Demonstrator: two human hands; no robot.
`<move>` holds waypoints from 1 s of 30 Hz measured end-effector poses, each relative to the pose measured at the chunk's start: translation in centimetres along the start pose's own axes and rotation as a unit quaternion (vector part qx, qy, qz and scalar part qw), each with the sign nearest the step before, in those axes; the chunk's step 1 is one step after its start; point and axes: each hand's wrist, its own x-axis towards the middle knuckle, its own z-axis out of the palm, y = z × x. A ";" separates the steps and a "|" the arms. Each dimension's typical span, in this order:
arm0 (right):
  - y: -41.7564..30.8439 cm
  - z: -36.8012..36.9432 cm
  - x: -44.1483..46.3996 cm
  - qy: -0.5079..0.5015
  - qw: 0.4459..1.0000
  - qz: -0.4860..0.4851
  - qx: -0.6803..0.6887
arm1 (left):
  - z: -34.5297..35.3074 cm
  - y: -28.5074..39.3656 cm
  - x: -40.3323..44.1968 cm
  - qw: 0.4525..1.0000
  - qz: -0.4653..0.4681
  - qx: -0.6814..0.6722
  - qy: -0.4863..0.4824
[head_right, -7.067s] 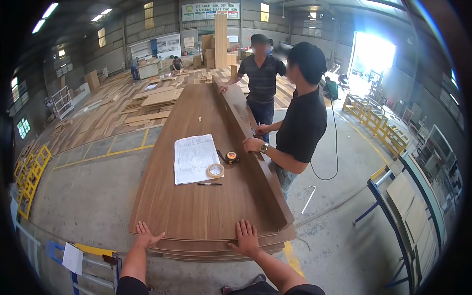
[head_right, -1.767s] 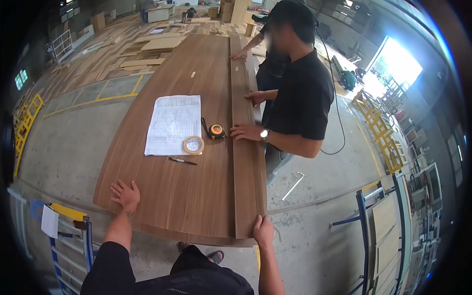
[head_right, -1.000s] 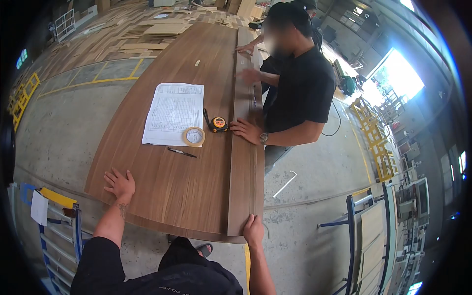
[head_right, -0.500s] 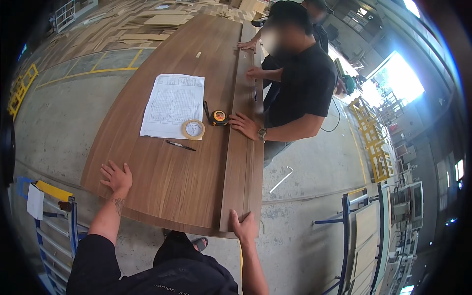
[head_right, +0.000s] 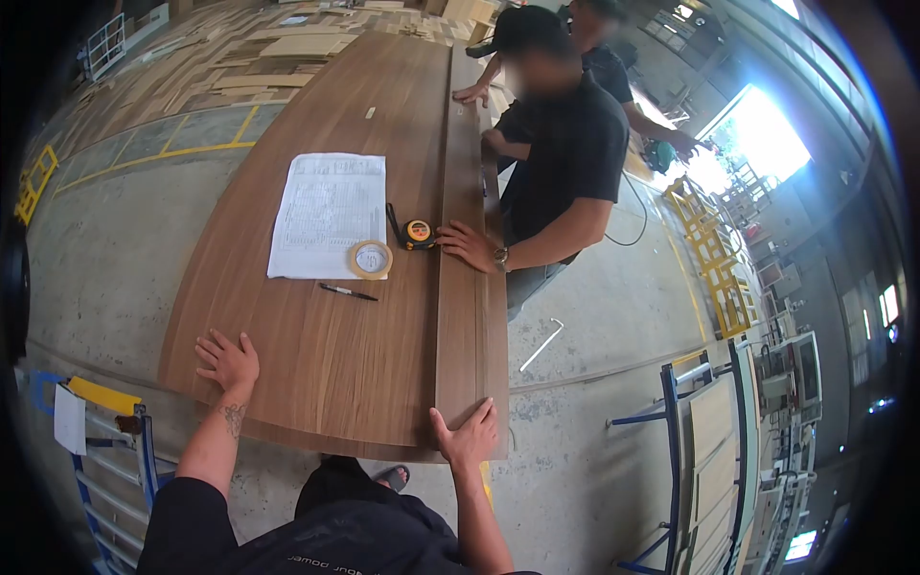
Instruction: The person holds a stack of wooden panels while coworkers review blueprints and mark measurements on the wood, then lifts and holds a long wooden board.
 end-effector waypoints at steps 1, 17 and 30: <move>0.1 0.2 0.0 0.013 1.000 0.006 0.015 | 0.0 0.1 0.1 1.000 0.002 0.002 0.001; 0.6 2.7 -0.7 0.185 0.973 0.037 0.133 | -0.6 -0.4 0.2 0.997 0.049 -0.044 -0.031; 0.9 3.0 -0.6 0.193 0.969 0.030 0.148 | -0.7 -0.4 -0.3 0.995 0.067 -0.060 -0.031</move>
